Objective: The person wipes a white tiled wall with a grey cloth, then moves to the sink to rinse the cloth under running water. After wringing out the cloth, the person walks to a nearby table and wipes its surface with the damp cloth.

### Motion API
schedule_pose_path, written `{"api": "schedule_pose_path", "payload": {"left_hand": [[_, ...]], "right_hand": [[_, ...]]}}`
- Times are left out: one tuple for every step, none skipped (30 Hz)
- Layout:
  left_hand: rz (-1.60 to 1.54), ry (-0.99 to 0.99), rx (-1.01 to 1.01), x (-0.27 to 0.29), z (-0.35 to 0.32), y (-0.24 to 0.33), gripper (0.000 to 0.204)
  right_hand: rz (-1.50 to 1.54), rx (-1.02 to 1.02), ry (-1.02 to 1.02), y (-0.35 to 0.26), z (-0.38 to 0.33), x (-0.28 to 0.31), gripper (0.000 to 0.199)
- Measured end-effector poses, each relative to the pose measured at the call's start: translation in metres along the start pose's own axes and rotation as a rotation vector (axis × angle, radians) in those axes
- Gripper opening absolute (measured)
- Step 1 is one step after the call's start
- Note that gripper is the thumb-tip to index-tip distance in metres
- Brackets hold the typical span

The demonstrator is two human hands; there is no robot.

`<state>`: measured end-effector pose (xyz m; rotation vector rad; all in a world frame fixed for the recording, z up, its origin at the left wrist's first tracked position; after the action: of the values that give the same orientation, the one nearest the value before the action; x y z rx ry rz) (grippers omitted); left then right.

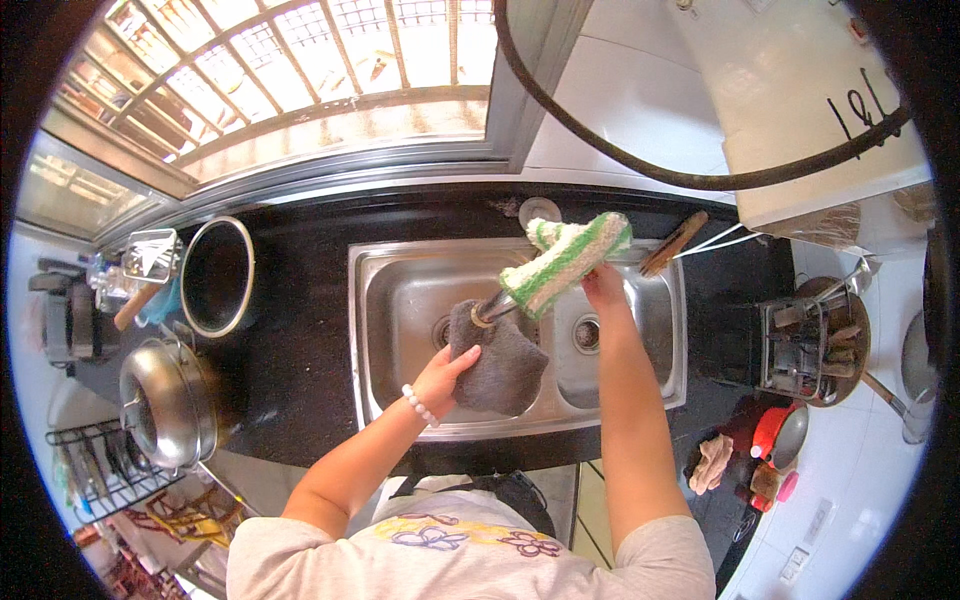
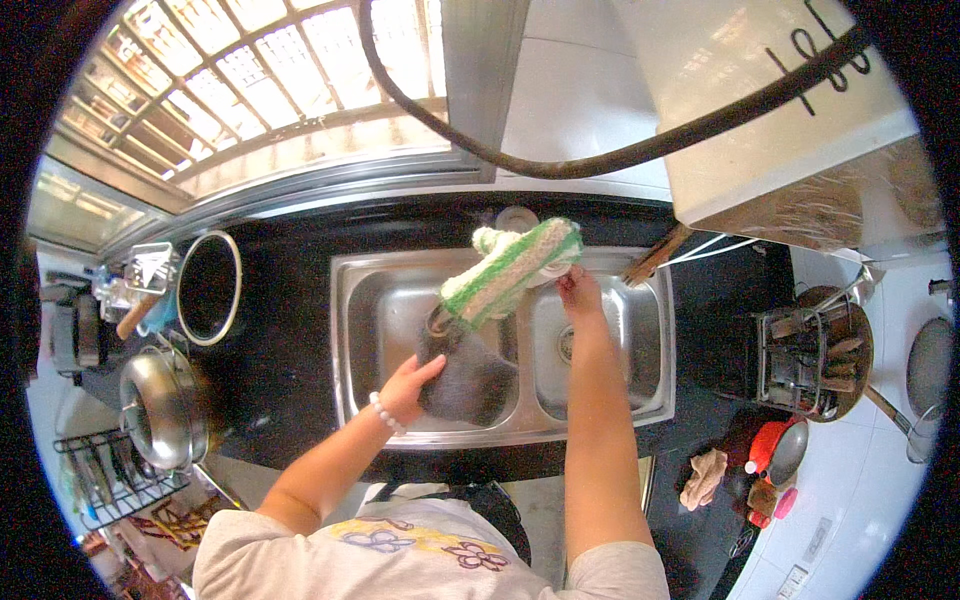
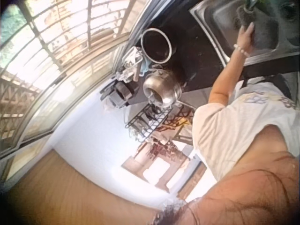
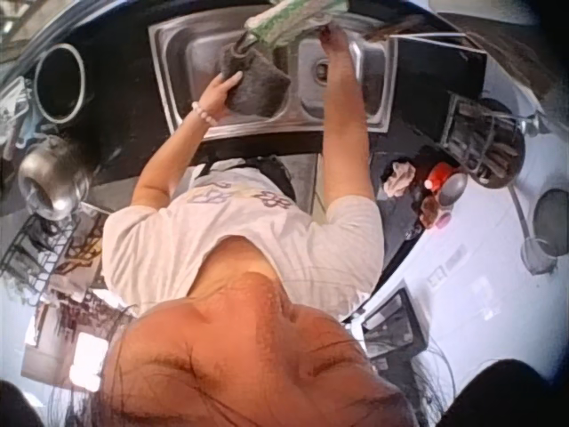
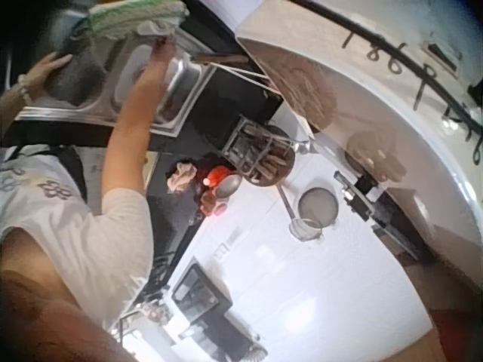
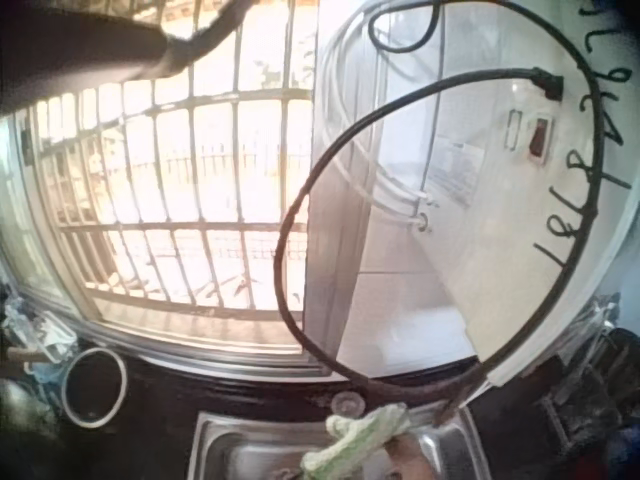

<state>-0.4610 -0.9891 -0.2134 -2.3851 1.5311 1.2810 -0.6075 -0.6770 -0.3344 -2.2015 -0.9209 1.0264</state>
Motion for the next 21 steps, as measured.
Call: {"api": "schedule_pose_path", "payload": {"left_hand": [[0.004, 0.012, 0.006, -0.002, 0.000, 0.001, 0.038], [0.011, 0.003, -0.001, -0.003, 0.002, 0.001, 0.039], [0.019, -0.008, -0.006, -0.003, 0.005, 0.000, 0.039], [0.016, -0.010, -0.016, -0.003, 0.004, 0.001, 0.040], [0.015, 0.001, -0.019, -0.003, 0.002, 0.003, 0.040], [-0.007, 0.034, -0.011, -0.002, -0.001, 0.006, 0.040], [-0.029, 0.059, 0.000, -0.003, -0.001, 0.009, 0.040], [-0.057, 0.085, 0.014, -0.003, -0.001, 0.009, 0.040], [-0.115, 0.046, -0.032, 0.002, 0.004, 0.008, 0.040], [-0.166, 0.011, -0.045, 0.005, 0.009, 0.007, 0.037], [-0.218, -0.021, -0.059, 0.008, 0.015, 0.006, 0.034], [-0.267, -0.054, -0.074, 0.010, 0.019, 0.007, 0.032], [-0.274, -0.065, -0.086, 0.006, 0.025, 0.008, 0.033], [-0.286, -0.104, -0.069, 0.003, 0.030, 0.008, 0.033], [-0.302, -0.141, -0.056, 0.001, 0.033, 0.008, 0.033], [-0.318, -0.178, -0.048, 0.002, 0.037, 0.009, 0.033], [-0.350, -0.255, -0.015, 0.009, 0.049, 0.002, 0.035], [-0.381, -0.279, 0.000, 0.005, 0.052, 0.006, 0.035], [-0.413, -0.301, 0.014, 0.000, 0.055, 0.009, 0.036], [-0.446, -0.322, 0.027, -0.004, 0.058, 0.012, 0.036], [-0.457, -0.283, 0.044, -0.001, 0.063, 0.013, 0.037]], "right_hand": [[0.031, 0.019, -0.001, -0.001, -0.002, 0.000, 0.014], [0.063, 0.040, -0.001, -0.003, -0.003, -0.001, 0.014], [0.086, -0.006, 0.095, 0.001, -0.006, 0.010, 0.019], [0.029, -0.013, 0.072, 0.009, -0.016, 0.006, 0.023], [-0.025, -0.018, 0.051, 0.018, -0.031, 0.006, 0.028], [-0.086, -0.018, 0.030, 0.026, -0.048, 0.007, 0.033], [-0.106, -0.042, -0.045, 0.041, -0.066, 0.007, 0.038], [-0.131, -0.070, -0.118, 0.059, -0.088, 0.007, 0.044], [-0.081, -0.159, -0.227, 0.078, -0.113, 0.007, 0.050], [-0.029, -0.247, -0.332, 0.095, -0.138, 0.003, 0.055], [-0.012, -0.324, -0.130, 0.112, -0.163, -0.005, 0.059], [0.006, -0.392, 0.074, 0.125, -0.187, -0.013, 0.063], [0.014, -0.343, -0.017, 0.132, -0.199, -0.011, 0.061], [0.022, -0.295, -0.107, 0.139, -0.210, -0.009, 0.060], [0.026, -0.250, -0.201, 0.141, -0.218, -0.011, 0.058], [-0.126, -0.212, -0.187, 0.130, -0.226, -0.022, 0.053], [-0.279, -0.174, -0.172, 0.116, -0.233, -0.033, 0.047], [-0.424, -0.126, -0.148, 0.104, -0.240, -0.040, 0.041], [-0.557, -0.032, -0.059, 0.100, -0.234, -0.024, 0.037], [-0.585, 0.010, -0.010, 0.091, -0.238, -0.018, 0.037], [-0.611, 0.048, 0.034, 0.083, -0.242, -0.018, 0.037]]}}
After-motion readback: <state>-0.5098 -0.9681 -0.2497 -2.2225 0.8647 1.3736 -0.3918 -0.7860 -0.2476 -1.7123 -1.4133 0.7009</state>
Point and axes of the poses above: each hand's wrist, its own z-axis towards the middle knuckle, its own x-axis out of the back of the hand, y = z × x, the point moved 4 cm from there along z, towards the middle knuckle, and after that the axes turned 1 degree about -y, right-handed, at the moved point
